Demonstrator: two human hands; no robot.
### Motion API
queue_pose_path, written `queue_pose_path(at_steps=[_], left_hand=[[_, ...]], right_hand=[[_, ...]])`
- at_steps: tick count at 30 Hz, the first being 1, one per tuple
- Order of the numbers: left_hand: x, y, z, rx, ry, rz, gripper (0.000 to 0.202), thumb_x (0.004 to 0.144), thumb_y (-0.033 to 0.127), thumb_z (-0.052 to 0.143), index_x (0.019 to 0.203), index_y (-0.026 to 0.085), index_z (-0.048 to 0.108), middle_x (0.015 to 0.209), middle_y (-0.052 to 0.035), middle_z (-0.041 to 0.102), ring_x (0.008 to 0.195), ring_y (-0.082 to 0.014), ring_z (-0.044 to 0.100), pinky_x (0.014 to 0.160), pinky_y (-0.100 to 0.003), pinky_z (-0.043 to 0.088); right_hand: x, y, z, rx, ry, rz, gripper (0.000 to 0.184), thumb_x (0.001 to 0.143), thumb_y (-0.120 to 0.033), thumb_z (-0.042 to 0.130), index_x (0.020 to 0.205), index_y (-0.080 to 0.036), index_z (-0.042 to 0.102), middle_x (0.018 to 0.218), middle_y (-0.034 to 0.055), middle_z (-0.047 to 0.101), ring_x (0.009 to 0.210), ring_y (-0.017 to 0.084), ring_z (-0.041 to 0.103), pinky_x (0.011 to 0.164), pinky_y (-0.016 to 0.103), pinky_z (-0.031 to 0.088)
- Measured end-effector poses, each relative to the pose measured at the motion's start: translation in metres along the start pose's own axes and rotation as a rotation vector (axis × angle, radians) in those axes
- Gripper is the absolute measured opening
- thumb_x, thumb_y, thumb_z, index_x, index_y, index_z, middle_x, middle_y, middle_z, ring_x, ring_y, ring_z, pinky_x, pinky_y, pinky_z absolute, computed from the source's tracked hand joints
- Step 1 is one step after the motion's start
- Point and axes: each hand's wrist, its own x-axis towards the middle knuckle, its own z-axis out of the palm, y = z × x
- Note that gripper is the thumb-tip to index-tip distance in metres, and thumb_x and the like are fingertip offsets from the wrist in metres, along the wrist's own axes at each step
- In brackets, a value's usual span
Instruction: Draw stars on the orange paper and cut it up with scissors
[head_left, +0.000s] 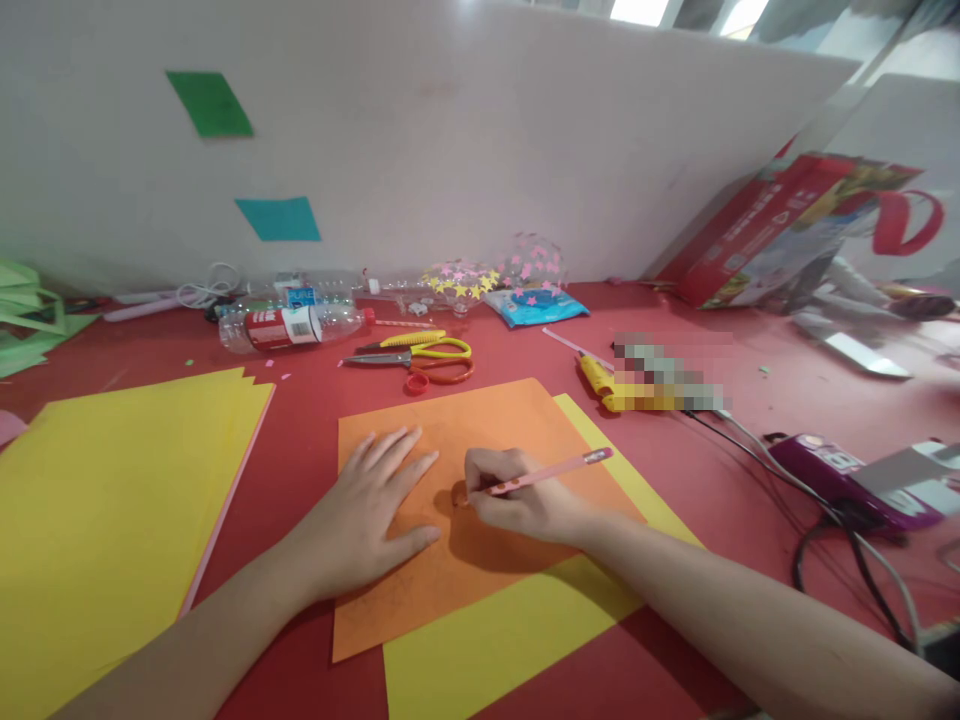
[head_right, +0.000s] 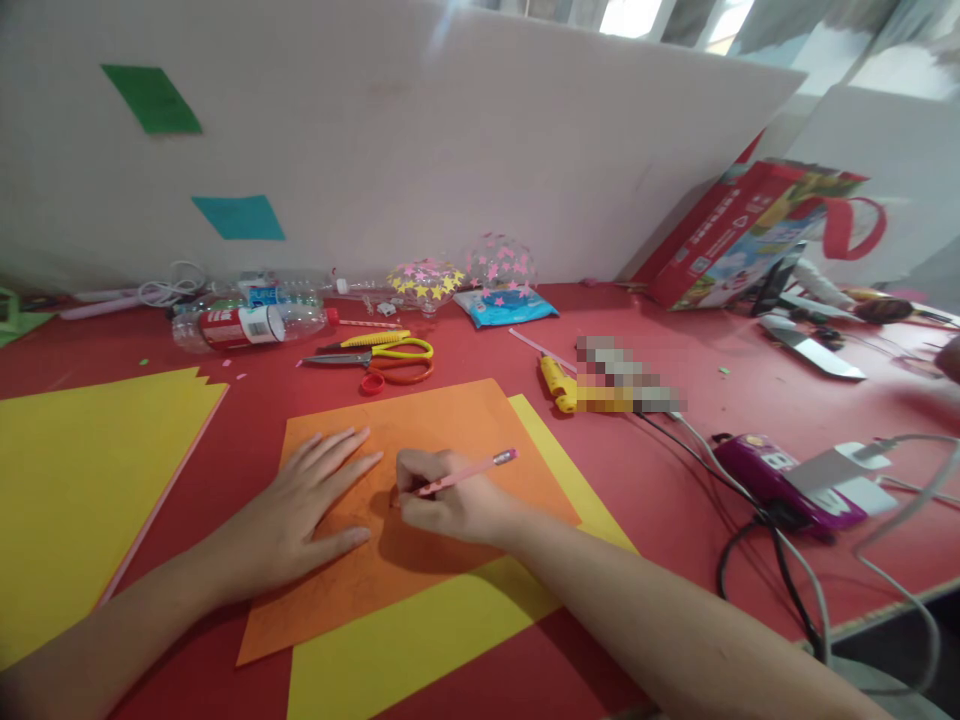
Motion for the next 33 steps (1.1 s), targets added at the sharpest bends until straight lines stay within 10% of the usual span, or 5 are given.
queue_pose_path(at_steps=[33], left_hand=[[0.0002,0.001,-0.0014,0.012,0.0,0.011,0.07,0.092,0.063,0.04,0.145,0.016,0.04,0.156,-0.017,0.023,0.143,-0.035,0.018,0.112,-0.059,0.017]], right_hand=[[-0.0009,0.0004,0.0028,-0.065,0.168,0.009,0.016,0.061,-0.008,0.042,0.061,-0.022,0.032,0.052,-0.0076,0.033,0.047,0.007,0.026,0.043,0.02,0.019]])
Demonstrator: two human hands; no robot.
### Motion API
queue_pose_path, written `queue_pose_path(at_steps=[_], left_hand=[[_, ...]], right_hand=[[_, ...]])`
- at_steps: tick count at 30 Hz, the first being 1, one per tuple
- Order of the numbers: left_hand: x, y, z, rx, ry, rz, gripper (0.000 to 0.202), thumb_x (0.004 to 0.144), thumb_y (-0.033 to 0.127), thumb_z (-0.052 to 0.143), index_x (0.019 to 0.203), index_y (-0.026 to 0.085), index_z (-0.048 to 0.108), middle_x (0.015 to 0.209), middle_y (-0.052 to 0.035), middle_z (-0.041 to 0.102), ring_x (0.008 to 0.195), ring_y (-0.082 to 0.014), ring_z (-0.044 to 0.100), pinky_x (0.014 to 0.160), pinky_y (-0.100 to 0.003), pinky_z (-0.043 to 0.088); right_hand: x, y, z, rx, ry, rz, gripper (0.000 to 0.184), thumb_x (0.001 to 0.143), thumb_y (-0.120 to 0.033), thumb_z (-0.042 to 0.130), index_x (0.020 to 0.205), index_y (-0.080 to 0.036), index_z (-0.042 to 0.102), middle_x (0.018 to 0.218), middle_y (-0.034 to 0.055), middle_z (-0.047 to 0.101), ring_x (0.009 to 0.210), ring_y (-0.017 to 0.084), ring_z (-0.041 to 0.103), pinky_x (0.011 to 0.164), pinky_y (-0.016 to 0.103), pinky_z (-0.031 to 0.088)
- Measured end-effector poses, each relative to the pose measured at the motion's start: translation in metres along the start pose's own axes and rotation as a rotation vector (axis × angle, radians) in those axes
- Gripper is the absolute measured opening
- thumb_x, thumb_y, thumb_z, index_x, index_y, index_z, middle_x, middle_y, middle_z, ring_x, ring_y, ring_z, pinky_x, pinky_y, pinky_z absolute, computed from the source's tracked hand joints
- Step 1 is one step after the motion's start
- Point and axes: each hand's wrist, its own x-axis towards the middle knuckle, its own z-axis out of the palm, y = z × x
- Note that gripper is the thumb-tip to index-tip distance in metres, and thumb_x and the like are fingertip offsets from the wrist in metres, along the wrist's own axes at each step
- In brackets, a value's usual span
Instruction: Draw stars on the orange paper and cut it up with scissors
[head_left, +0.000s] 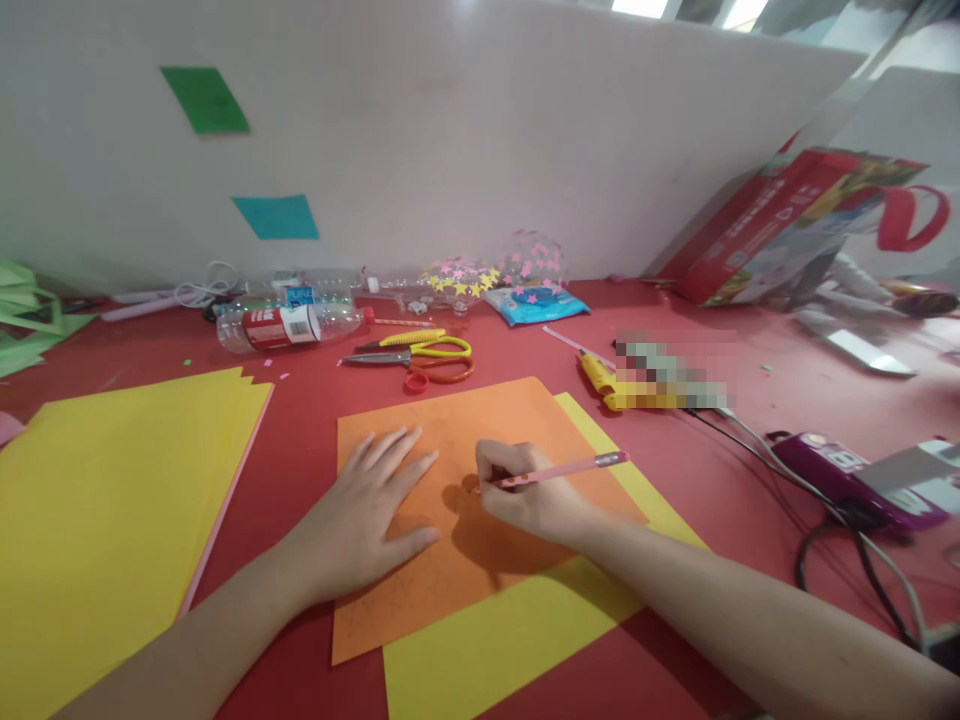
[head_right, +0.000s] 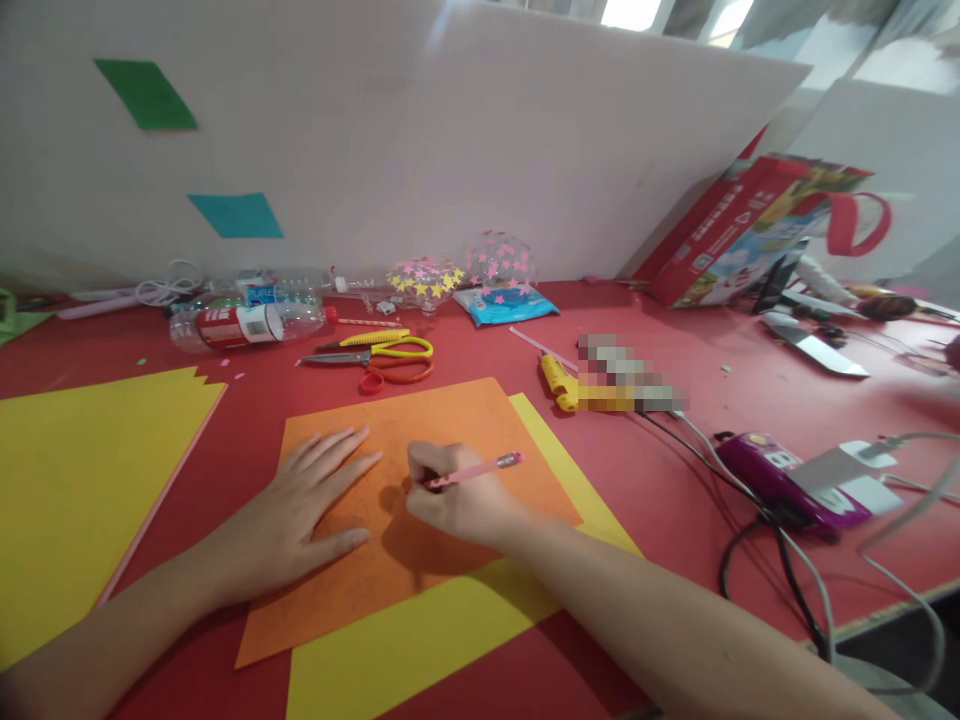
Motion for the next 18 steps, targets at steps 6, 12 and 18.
queue_pose_path(at_steps=[6,12,18], left_hand=[[0.0004,-0.0007,-0.0008,-0.003,-0.004,-0.002,0.07,0.092,0.063,0.041,0.145,0.016,0.039,0.157,-0.0166,0.023,0.143,-0.0353,0.018,0.112,-0.059,0.017],[0.0,-0.0007,0.0003,-0.001,0.006,0.004,0.072,0.091,0.064,0.041,0.144,0.015,0.04,0.156,-0.0174,0.024,0.143,-0.0355,0.019,0.112,-0.059,0.018],[0.0009,-0.0002,-0.0006,0.03,-0.01,0.005,0.073,0.092,0.064,0.039,0.145,0.014,0.039,0.156,-0.0186,0.023,0.143,-0.0346,0.018,0.112,-0.059,0.018]], right_hand=[[-0.0011,-0.0031,-0.001,-0.019,-0.047,-0.022,0.017,0.063,-0.008,0.043,0.062,-0.022,0.033,0.053,-0.0075,0.033,0.048,0.007,0.028,0.045,0.021,0.022],[-0.0029,-0.0022,0.0005,-0.039,-0.098,-0.075,0.016,0.064,-0.008,0.045,0.063,-0.021,0.035,0.054,-0.0072,0.036,0.048,0.007,0.031,0.046,0.02,0.024],[-0.003,0.0027,0.0045,-0.039,-0.083,-0.179,0.017,0.063,-0.007,0.045,0.062,-0.021,0.035,0.054,-0.0072,0.037,0.047,0.007,0.031,0.045,0.019,0.025]])
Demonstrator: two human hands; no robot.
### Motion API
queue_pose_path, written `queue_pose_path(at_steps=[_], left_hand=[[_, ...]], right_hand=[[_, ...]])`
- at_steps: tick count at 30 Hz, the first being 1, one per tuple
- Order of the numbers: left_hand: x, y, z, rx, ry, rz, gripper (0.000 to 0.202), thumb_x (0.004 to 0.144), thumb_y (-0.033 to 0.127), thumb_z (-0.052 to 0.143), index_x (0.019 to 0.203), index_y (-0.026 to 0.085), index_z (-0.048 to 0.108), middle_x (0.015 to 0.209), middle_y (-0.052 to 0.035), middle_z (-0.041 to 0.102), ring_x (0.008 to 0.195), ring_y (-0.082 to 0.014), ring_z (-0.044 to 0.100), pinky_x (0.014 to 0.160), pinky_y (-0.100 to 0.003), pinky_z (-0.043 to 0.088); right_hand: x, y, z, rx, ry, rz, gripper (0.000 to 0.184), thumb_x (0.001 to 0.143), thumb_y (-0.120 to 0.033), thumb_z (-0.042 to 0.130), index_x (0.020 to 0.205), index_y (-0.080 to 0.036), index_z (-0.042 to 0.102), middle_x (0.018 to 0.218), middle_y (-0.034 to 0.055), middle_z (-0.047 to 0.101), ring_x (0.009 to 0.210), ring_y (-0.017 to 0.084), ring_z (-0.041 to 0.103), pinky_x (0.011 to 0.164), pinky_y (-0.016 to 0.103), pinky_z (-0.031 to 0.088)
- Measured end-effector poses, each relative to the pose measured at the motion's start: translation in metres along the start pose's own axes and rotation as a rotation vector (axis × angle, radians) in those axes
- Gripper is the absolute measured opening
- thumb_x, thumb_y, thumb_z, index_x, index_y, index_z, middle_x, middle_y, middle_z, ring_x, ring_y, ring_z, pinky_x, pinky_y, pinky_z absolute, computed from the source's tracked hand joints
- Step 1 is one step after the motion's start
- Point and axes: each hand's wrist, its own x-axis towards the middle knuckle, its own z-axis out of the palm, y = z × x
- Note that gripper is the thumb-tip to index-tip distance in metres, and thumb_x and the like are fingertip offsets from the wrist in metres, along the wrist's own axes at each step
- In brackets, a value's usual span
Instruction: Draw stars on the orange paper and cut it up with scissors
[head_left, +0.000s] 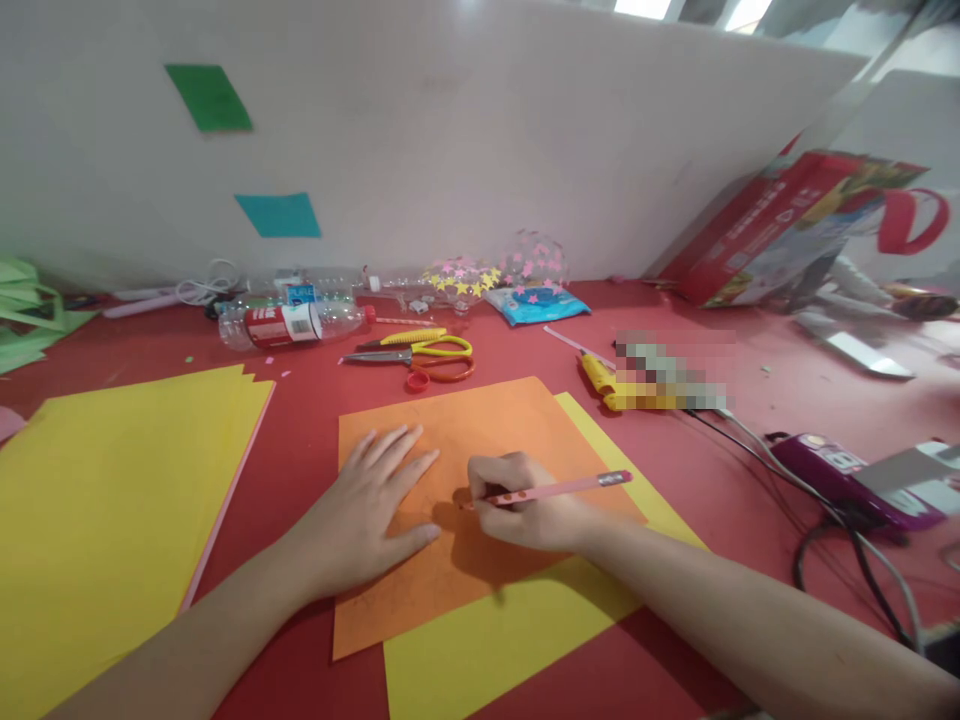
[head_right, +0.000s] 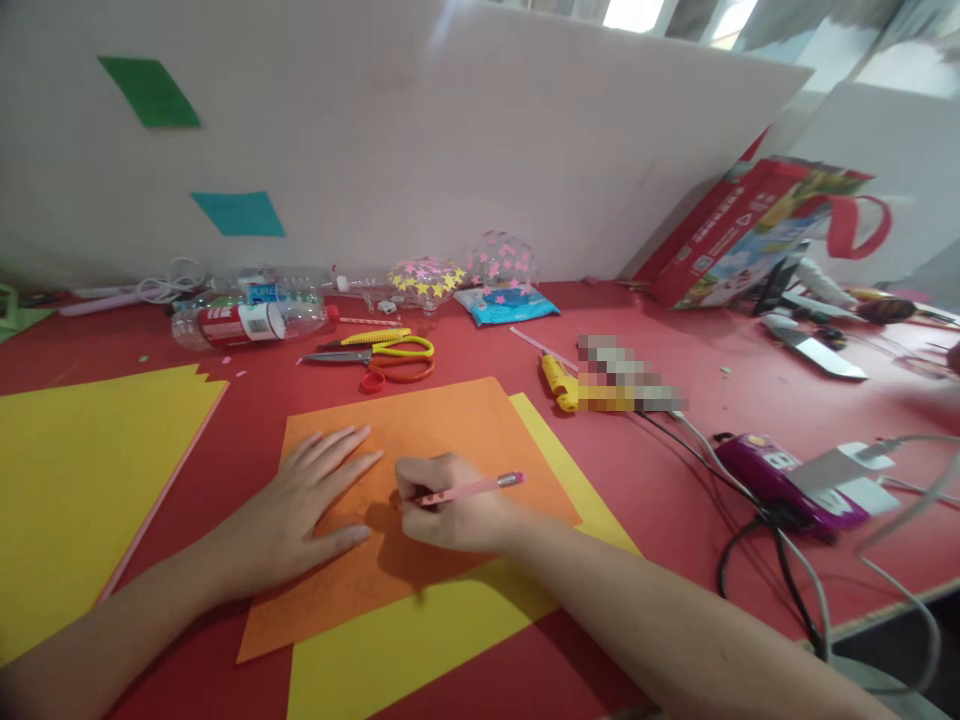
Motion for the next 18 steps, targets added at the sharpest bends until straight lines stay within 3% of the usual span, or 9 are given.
queue_pose_path(at_steps=[18], left_hand=[[-0.0001,-0.0008,0.0005,-0.007,-0.003,-0.003,0.075,0.091,0.065,0.038,0.145,0.013,0.04,0.156,-0.0195,0.023,0.143,-0.0353,0.017,0.112,-0.06,0.017]], right_hand=[[0.0011,-0.004,-0.0059,0.11,-0.079,0.055,0.016,0.066,-0.007,0.05,0.063,-0.02,0.04,0.057,-0.0059,0.043,0.051,0.007,0.036,0.048,0.02,0.029]])
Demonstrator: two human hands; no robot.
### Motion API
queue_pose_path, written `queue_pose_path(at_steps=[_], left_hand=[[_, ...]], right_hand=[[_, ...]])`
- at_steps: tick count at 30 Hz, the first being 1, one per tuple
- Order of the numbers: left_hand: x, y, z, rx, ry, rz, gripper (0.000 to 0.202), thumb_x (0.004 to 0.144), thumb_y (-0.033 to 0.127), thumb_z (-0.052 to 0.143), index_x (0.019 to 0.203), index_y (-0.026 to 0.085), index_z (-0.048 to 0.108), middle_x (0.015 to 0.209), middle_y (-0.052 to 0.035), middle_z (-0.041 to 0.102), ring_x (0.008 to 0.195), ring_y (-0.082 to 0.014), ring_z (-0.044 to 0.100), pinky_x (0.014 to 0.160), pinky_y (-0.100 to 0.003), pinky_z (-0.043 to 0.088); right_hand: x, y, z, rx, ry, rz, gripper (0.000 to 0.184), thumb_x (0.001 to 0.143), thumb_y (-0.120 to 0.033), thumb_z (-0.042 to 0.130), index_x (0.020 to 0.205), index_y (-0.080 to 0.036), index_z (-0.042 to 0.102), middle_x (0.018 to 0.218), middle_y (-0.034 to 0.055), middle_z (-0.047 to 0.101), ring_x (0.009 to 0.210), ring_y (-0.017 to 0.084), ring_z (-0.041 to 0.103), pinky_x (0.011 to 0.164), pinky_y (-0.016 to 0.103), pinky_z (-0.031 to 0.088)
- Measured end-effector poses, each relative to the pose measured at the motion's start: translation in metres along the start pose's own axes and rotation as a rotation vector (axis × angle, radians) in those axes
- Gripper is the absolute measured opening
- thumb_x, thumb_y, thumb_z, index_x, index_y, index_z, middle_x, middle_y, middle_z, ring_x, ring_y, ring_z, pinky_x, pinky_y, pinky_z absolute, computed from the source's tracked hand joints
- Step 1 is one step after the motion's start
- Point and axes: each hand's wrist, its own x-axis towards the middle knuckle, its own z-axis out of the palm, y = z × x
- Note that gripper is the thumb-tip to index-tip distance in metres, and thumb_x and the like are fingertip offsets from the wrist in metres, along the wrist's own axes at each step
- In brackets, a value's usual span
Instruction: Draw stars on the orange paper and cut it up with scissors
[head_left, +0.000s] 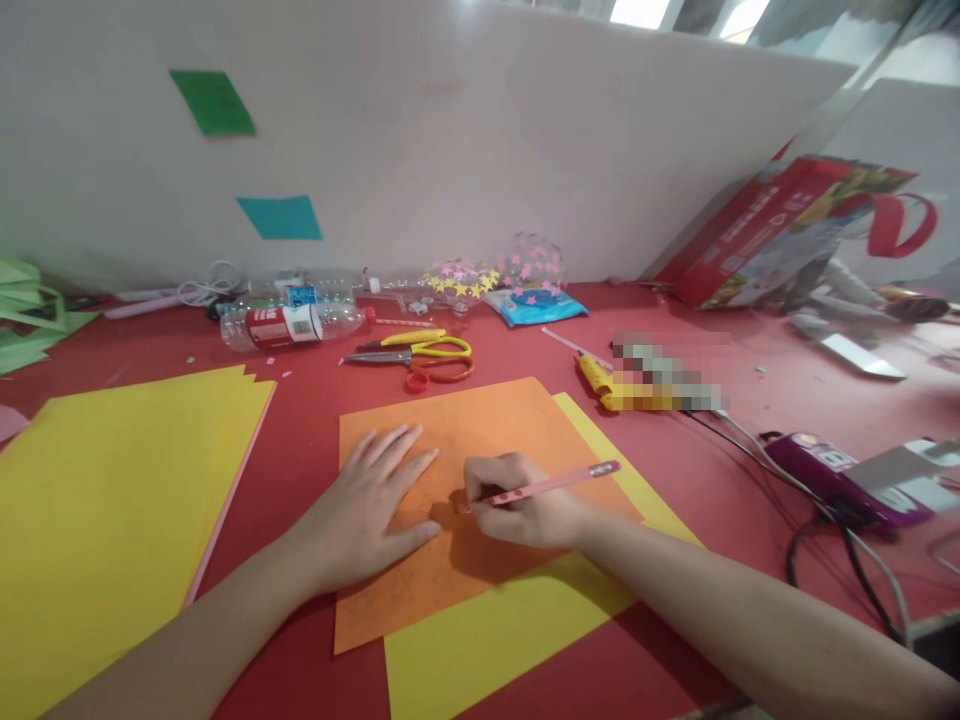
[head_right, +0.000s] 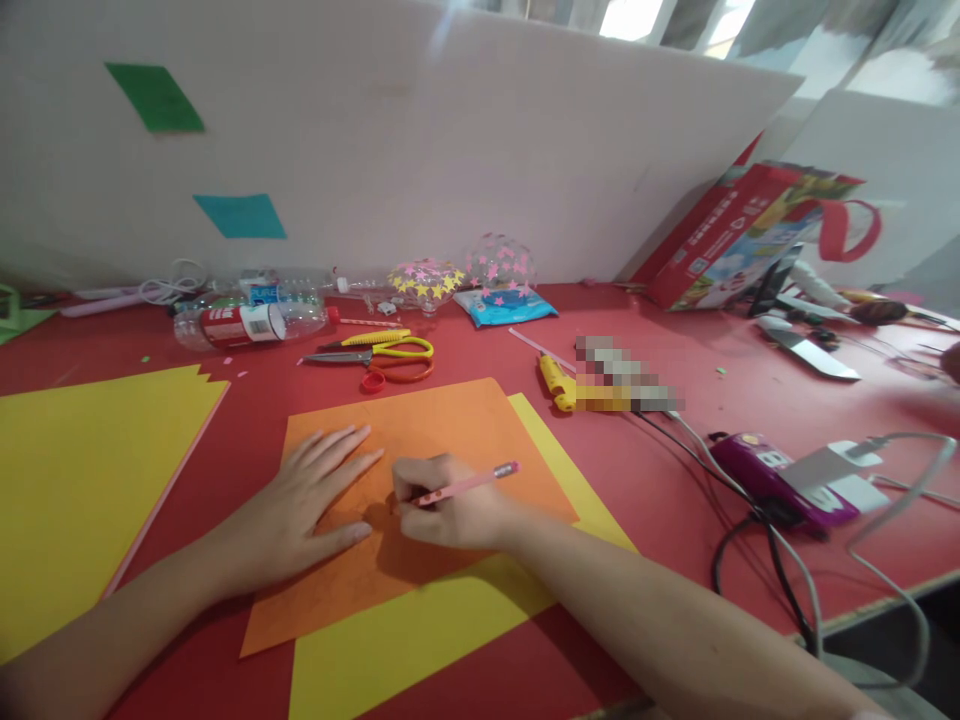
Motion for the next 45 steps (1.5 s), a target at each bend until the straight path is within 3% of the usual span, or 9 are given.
queue_pose_path(at_steps=[5,7,9,11,15,30,45], left_hand=[[0.0,-0.003,0.003,-0.009,0.065,-0.003,0.068,0.093,0.06,0.041,0.146,0.017,0.038,0.156,-0.0186,0.025,0.143,-0.0359,0.018,0.111,-0.06,0.019],[0.0,-0.003,0.003,-0.005,0.115,0.0,0.061,0.095,0.054,0.041,0.144,0.018,0.041,0.156,-0.0179,0.025,0.143,-0.0356,0.019,0.111,-0.059,0.02],[0.0,-0.002,0.002,-0.002,0.142,0.027,0.052,0.098,0.046,0.038,0.141,0.019,0.044,0.155,-0.0167,0.028,0.142,-0.0335,0.021,0.111,-0.059,0.019],[0.0,-0.001,0.001,-0.012,0.124,0.058,0.05,0.1,0.044,0.034,0.141,0.019,0.045,0.154,-0.0159,0.03,0.142,-0.0314,0.023,0.112,-0.059,0.019],[0.0,0.001,0.0,-0.024,0.04,0.072,0.066,0.095,0.059,0.039,0.145,0.016,0.039,0.155,-0.0166,0.027,0.142,-0.0327,0.022,0.112,-0.059,0.017],[-0.001,0.002,0.0,-0.047,0.032,0.051,0.07,0.092,0.064,0.039,0.144,0.017,0.04,0.155,-0.0159,0.027,0.142,-0.0337,0.023,0.113,-0.058,0.018],[-0.001,0.003,-0.001,-0.039,0.015,0.044,0.066,0.093,0.06,0.042,0.144,0.017,0.04,0.156,-0.0145,0.027,0.142,-0.0333,0.022,0.113,-0.058,0.016]], right_hand=[[0.002,-0.007,-0.008,0.227,0.14,0.243,0.02,0.087,-0.03,0.047,0.07,-0.02,0.045,0.051,-0.0053,0.047,0.044,0.008,0.039,0.044,0.02,0.031],[0.001,-0.008,-0.008,0.267,0.135,0.281,0.016,0.087,-0.029,0.047,0.073,-0.02,0.046,0.049,-0.0064,0.047,0.043,0.008,0.039,0.043,0.019,0.03],[0.0,-0.006,-0.007,0.26,0.077,0.266,0.005,0.079,-0.02,0.053,0.076,-0.019,0.049,0.053,-0.0063,0.049,0.046,0.008,0.041,0.044,0.019,0.029],[-0.001,-0.003,-0.004,0.225,0.0,0.226,0.01,0.071,-0.011,0.055,0.076,-0.018,0.051,0.059,-0.0058,0.05,0.05,0.007,0.041,0.045,0.018,0.029],[-0.001,0.003,0.0,0.169,-0.003,0.166,0.013,0.066,-0.006,0.053,0.066,-0.018,0.048,0.058,-0.0068,0.045,0.05,0.006,0.036,0.045,0.018,0.027],[-0.003,0.005,0.003,0.137,-0.046,0.195,0.015,0.066,-0.006,0.056,0.063,-0.018,0.048,0.055,-0.0071,0.047,0.047,0.006,0.037,0.043,0.018,0.028],[0.002,-0.003,0.004,-0.003,0.072,0.207,0.011,0.07,-0.01,0.048,0.065,-0.019,0.044,0.055,-0.007,0.042,0.049,0.007,0.034,0.044,0.019,0.025]])
